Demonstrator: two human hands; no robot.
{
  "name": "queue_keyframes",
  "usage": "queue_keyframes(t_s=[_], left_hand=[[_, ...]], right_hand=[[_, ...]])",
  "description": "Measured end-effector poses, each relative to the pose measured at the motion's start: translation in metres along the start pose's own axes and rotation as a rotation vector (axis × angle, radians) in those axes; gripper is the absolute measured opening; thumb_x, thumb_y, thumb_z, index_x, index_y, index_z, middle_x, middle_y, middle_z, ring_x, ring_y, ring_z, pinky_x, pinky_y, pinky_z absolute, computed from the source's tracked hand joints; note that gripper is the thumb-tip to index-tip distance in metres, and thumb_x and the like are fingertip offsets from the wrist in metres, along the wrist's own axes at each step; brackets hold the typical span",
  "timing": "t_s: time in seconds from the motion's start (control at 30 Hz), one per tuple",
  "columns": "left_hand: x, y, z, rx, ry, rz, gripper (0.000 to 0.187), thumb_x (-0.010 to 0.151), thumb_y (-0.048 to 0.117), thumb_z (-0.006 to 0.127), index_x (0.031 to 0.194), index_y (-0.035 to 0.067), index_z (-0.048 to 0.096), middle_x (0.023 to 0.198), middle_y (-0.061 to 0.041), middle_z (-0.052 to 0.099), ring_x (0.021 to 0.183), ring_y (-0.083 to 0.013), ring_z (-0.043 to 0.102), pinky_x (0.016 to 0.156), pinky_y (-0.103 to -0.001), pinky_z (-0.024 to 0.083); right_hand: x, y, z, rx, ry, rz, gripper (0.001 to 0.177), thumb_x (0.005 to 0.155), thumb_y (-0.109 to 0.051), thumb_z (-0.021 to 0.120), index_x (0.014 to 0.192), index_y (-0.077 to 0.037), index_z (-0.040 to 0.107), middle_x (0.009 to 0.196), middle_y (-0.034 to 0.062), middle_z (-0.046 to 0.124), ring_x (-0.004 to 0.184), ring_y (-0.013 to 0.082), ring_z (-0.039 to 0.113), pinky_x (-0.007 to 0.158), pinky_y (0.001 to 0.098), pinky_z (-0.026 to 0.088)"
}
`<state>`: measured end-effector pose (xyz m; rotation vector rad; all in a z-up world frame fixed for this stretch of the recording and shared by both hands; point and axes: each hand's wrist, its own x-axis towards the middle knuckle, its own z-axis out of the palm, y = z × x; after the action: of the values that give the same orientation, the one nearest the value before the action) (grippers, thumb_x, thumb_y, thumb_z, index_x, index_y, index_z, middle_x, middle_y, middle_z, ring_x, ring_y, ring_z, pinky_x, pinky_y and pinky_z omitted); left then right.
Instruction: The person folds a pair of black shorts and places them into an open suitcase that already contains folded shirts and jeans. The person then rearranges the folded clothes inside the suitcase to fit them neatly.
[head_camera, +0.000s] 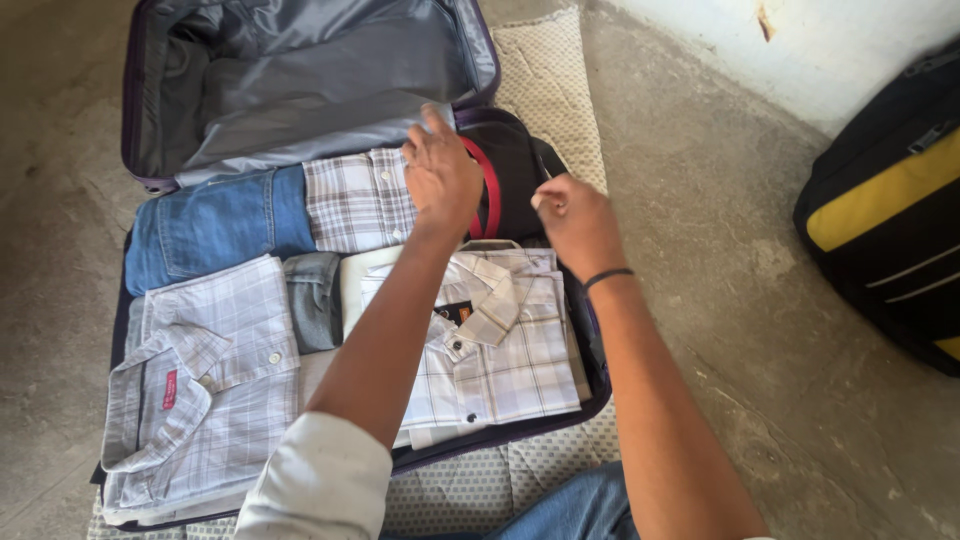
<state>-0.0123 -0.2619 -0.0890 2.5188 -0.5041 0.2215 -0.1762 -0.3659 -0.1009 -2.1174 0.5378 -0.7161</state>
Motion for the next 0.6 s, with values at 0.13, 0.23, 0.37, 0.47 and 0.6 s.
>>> queue_keyframes(t_s=[0.13,0.23,0.37,0.47,0.6], left_hand=[[-0.016,0.018,-0.007,0.017,-0.213,0.117,0.058,0.095,0.042,0.067,0.145,0.019,0.05,0.135,-0.024,0.048,0.121,-0.0462,0.055,0.094,-0.053,0.053],[-0.017,0.015,0.007,0.039,-0.287,0.176,0.061,0.094,0.044,0.064,0.149,0.024,0.045,0.14,-0.028,0.039,0.121,-0.0488,0.05,0.088,-0.053,0.055],[-0.007,0.002,0.034,0.023,-0.293,0.049,0.058,0.101,0.047,0.061,0.15,0.02,0.046,0.143,-0.027,0.039,0.126,-0.0489,0.048,0.098,-0.052,0.051],[-0.003,0.004,0.051,0.19,-0.114,0.078,0.056,0.101,0.044,0.056,0.148,0.015,0.048,0.149,-0.029,0.039,0.128,-0.0453,0.048,0.095,-0.05,0.051],[-0.007,-0.001,0.053,0.3,-0.023,0.441,0.046,0.098,0.038,0.054,0.14,0.022,0.06,0.152,-0.012,0.049,0.134,-0.0324,0.051,0.106,-0.049,0.045]], right_hand=[[0.0,0.006,0.031,-0.106,-0.081,-0.221,0.023,0.09,-0.017,0.071,0.109,-0.004,0.074,0.105,0.0167,0.071,0.093,0.0335,0.068,0.084,0.0437,0.055],[-0.001,0.013,0.044,-0.214,-0.219,-0.196,0.023,0.095,-0.017,0.068,0.113,-0.005,0.074,0.119,0.0175,0.068,0.11,0.0356,0.064,0.097,0.046,0.051],[-0.003,0.024,0.054,-0.281,-0.203,-0.339,0.048,0.088,-0.018,0.07,0.132,0.0,0.063,0.147,0.0291,0.047,0.124,0.049,0.046,0.105,0.0548,0.038],[-0.001,0.029,0.055,-0.289,-0.364,-0.287,0.038,0.098,-0.02,0.063,0.135,-0.009,0.064,0.159,0.0246,0.037,0.14,0.0449,0.041,0.117,0.0525,0.033],[0.0,0.03,0.051,-0.179,-0.389,-0.167,0.047,0.091,-0.015,0.06,0.137,-0.006,0.061,0.162,0.0202,0.033,0.133,0.0465,0.04,0.114,0.0507,0.032]])
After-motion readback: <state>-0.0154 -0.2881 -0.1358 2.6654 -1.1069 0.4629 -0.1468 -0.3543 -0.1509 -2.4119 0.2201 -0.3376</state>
